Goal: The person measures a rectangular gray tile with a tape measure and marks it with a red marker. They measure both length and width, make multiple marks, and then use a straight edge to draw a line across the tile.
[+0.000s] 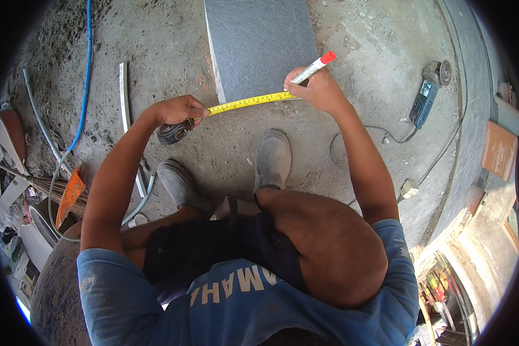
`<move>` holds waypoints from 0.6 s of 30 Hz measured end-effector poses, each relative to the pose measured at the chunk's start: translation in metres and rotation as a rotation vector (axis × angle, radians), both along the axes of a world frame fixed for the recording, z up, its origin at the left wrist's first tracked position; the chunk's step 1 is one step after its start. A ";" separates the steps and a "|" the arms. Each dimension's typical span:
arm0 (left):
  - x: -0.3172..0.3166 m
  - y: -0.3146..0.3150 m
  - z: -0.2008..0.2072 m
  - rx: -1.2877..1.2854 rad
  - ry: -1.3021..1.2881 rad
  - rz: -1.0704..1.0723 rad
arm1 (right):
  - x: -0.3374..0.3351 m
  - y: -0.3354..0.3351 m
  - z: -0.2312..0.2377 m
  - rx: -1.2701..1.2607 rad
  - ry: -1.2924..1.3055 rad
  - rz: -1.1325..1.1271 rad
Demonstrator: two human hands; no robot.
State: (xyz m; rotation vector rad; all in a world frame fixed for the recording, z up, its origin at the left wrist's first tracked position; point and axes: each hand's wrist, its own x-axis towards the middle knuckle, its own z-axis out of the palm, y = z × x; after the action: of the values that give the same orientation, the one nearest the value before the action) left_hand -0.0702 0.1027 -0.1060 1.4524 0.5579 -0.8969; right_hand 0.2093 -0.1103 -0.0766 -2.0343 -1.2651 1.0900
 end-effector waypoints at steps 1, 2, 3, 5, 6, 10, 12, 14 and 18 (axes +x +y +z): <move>0.000 0.000 -0.001 0.002 -0.006 -0.006 | 0.000 -0.001 -0.002 0.002 -0.001 -0.003; 0.000 0.000 -0.002 0.003 -0.007 -0.007 | 0.000 -0.001 -0.003 0.003 -0.002 -0.004; -0.001 0.000 -0.003 0.014 0.003 -0.011 | -0.001 -0.002 -0.003 0.011 0.012 -0.026; -0.003 0.000 -0.007 0.025 0.013 -0.016 | -0.002 -0.002 -0.003 0.019 0.025 -0.049; -0.004 0.000 -0.009 0.023 -0.003 -0.004 | -0.002 -0.001 -0.001 0.004 0.021 -0.045; -0.006 0.001 -0.011 0.011 -0.020 0.008 | -0.002 -0.003 -0.005 0.073 0.066 -0.061; -0.005 0.001 -0.011 0.027 -0.026 -0.003 | -0.001 -0.007 -0.005 0.079 0.089 -0.071; -0.004 0.000 -0.012 0.043 -0.033 -0.014 | 0.001 -0.011 -0.002 0.083 0.111 -0.080; -0.003 0.000 -0.012 0.033 -0.029 -0.015 | 0.014 -0.018 0.041 0.223 0.146 -0.152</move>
State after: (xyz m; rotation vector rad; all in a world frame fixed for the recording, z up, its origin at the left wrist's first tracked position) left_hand -0.0735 0.1026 -0.1178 1.4987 0.5435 -0.8805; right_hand 0.2234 -0.1279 -0.0353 -1.8179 -1.0877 0.9625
